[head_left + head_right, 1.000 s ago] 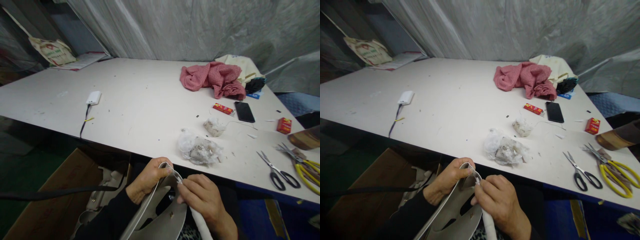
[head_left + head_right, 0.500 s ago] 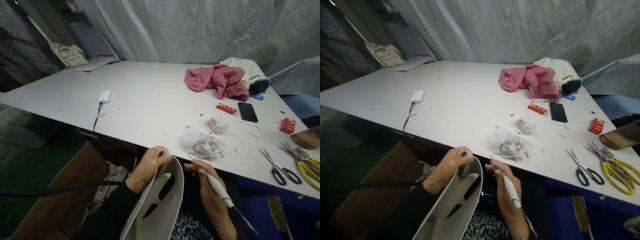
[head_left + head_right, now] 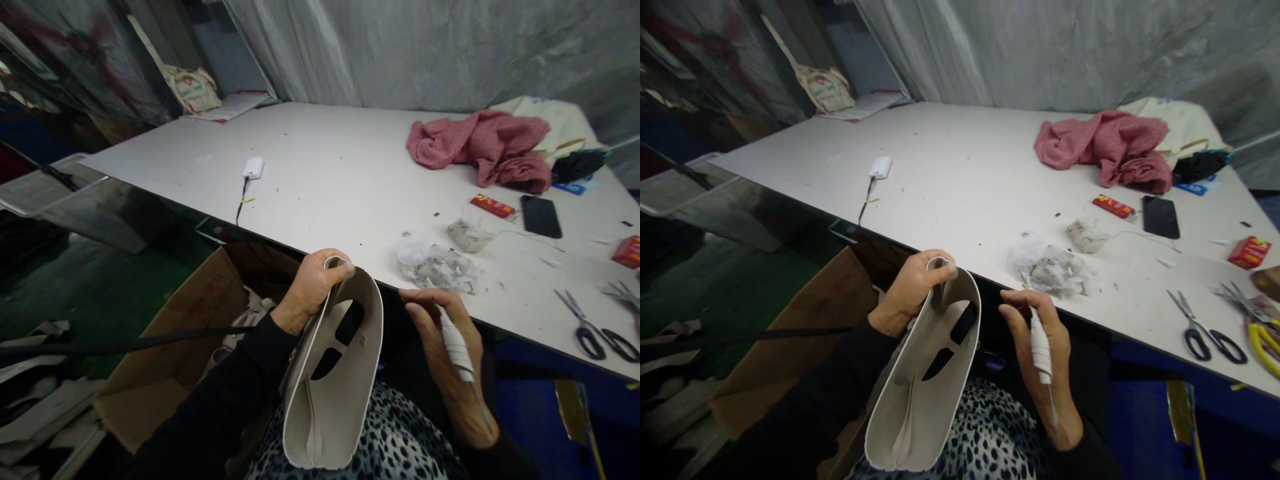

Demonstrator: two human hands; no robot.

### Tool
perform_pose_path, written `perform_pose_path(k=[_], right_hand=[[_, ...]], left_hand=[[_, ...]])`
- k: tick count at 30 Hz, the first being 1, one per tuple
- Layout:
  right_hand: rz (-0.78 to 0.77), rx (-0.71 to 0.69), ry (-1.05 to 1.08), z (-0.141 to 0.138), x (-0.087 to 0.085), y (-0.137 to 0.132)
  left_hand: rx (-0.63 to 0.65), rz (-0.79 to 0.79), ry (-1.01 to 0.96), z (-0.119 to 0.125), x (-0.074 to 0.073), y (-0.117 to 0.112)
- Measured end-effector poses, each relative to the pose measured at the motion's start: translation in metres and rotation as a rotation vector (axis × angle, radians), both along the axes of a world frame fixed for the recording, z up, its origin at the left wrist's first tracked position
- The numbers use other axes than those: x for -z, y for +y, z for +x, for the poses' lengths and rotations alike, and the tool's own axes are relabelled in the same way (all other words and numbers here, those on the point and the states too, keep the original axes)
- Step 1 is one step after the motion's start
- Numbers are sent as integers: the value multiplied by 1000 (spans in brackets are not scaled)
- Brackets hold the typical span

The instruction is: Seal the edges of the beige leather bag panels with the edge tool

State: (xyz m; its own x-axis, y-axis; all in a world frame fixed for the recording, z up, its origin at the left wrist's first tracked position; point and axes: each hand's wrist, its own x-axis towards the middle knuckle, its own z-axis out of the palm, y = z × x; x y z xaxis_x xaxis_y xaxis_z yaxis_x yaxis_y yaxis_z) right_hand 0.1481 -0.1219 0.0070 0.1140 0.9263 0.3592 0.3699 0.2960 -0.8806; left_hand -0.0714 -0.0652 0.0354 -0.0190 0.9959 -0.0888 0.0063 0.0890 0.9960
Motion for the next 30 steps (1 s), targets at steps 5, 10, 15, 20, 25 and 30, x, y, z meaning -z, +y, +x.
perform_pose_path(k=[5, 10, 15, 20, 25, 30], right_hand=[[-51, -257, -42, -17, -16, -6], [-77, -327, -64, -32, -30, -13], [-35, -367, -109, -30, -30, -13], [19, -380, -191, -22, -33, -14], [24, -370, -172, -17, -29, -14], [-20, -332, -137, -17, -22, -13]], left_hand=[[78, 50, 172, 16, -17, -36], [109, 98, 221, 20, -19, -56], [140, 71, 194, 21, -19, -60], [151, 49, 67, 27, -16, -63], [145, 45, 8, 32, -8, -63], [144, 146, 123, 32, -8, -65]])
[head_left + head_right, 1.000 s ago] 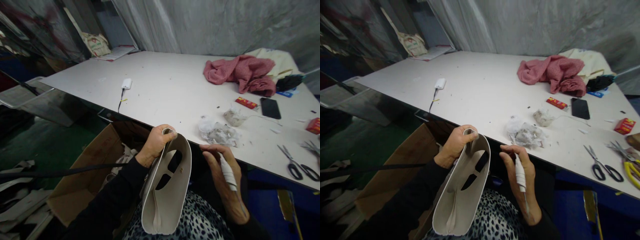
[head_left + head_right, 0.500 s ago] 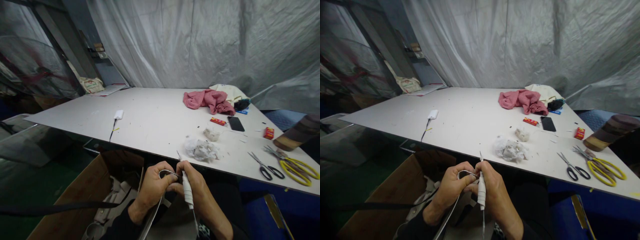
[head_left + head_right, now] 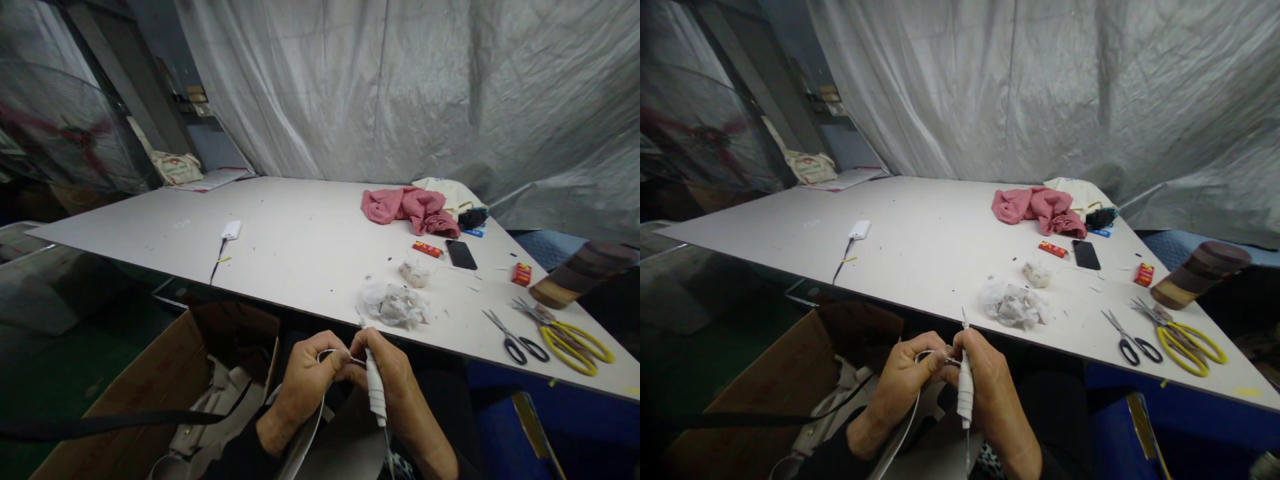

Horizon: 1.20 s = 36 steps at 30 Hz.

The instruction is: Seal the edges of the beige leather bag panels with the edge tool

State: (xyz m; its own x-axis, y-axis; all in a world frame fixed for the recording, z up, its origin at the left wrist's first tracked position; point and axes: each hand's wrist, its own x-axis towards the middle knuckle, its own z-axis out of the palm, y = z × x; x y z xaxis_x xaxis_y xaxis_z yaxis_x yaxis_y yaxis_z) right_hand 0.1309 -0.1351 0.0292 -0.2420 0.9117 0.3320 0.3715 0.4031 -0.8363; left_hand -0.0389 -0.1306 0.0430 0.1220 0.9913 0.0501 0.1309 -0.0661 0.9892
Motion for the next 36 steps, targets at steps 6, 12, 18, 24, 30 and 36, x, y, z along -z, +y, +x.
perform_pose_path(k=[6, 12, 18, 24, 30, 36], right_hand=[[-73, 19, 60, -3, 1, -4], [-12, 37, 55, -4, 5, -6], [29, 52, 84, 1, 13, -6], [-22, 26, 72, 8, 22, -5], [-107, 115, 114, 35, 29, -6], [26, 466, 118, 78, 42, 18]], left_hand=[[-57, 137, 59, -6, -1, -2], [-52, 89, -47, -12, 5, 4], [340, 28, 78, -23, -2, 2], [244, -114, 103, -15, 4, 9], [247, -163, 76, -10, 10, 27], [340, -191, 113, -2, 22, 43]])
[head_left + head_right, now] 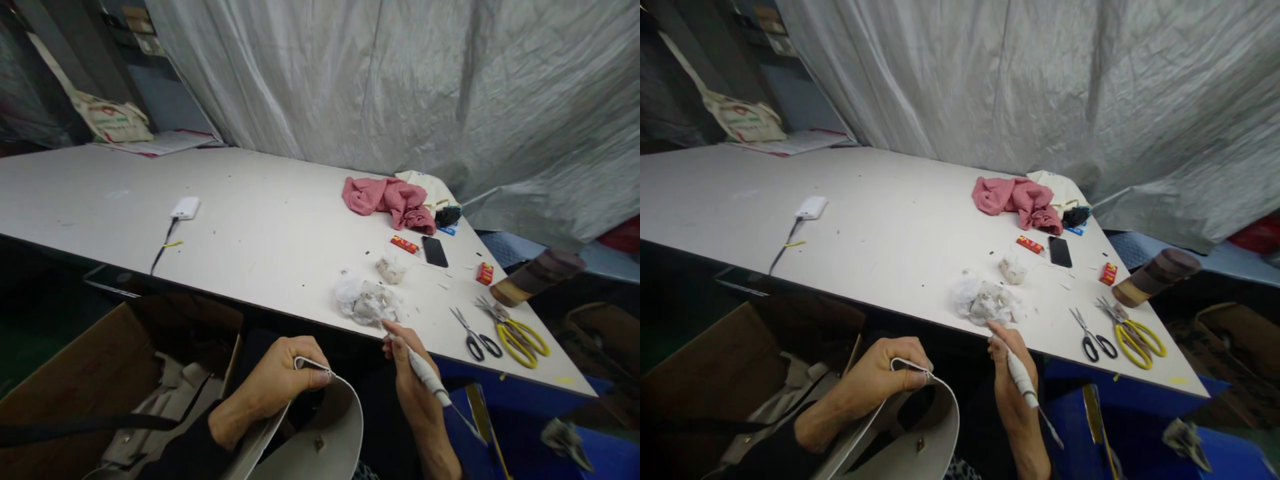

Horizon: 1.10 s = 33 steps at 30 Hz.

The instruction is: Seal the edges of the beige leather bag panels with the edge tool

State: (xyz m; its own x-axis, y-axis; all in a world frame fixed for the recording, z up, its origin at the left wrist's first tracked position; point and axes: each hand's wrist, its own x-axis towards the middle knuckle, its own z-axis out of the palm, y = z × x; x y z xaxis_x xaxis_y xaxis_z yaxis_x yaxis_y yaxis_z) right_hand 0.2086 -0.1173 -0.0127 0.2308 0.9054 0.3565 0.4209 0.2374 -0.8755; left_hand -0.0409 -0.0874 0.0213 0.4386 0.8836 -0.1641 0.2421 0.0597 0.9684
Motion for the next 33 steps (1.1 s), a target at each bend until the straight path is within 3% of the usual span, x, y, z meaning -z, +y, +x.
perform_pose_path(k=[4, 10, 24, 33], right_hand=[[-25, 183, -6, 17, 11, 24], [49, 239, -19, 22, 27, 48], [36, 184, -114, 24, 38, 61], [-9, 126, -188, 29, 33, 71]], left_hand=[[5, -26, 50, 11, 5, 5], [19, -28, 142, 23, 6, 12], [34, -123, 104, 23, 16, 33], [45, -166, 101, 26, 19, 40]])
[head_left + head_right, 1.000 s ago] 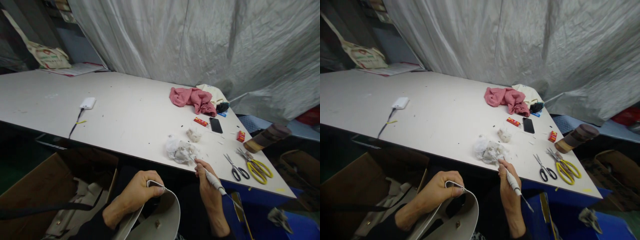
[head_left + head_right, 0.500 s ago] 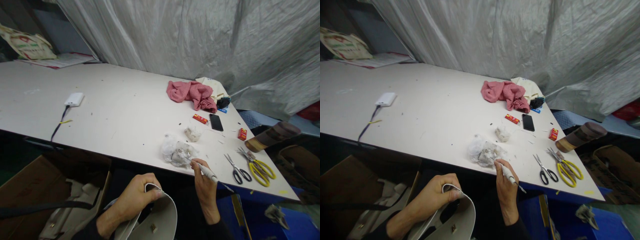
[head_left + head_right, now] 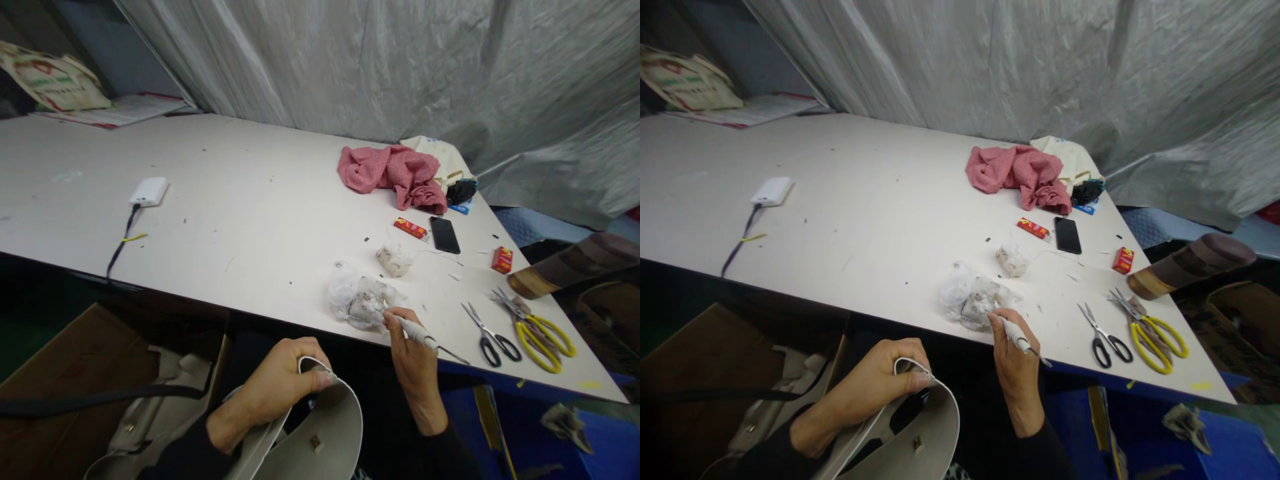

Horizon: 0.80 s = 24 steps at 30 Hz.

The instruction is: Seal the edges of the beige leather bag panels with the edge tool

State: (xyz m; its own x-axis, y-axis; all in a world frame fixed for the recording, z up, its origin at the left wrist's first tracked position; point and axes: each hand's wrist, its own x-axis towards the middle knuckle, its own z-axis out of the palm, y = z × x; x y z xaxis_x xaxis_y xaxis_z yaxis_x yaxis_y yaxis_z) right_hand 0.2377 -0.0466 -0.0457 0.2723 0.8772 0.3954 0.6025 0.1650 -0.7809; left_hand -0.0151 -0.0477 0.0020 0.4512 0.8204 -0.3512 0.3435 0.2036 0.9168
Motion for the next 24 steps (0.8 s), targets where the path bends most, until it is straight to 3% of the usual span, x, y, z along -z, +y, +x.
perform_pose_path(k=[7, 13, 24], right_hand=[[-10, 36, 152, -8, -12, -29], [-166, -317, 443, -37, -22, -65], [-221, -360, 403, -40, -11, -66]], left_hand=[[-5, -16, -27, 2, 2, 2], [-10, -13, -27, 4, 2, 3], [-5, -12, -29, 4, 1, 1]])
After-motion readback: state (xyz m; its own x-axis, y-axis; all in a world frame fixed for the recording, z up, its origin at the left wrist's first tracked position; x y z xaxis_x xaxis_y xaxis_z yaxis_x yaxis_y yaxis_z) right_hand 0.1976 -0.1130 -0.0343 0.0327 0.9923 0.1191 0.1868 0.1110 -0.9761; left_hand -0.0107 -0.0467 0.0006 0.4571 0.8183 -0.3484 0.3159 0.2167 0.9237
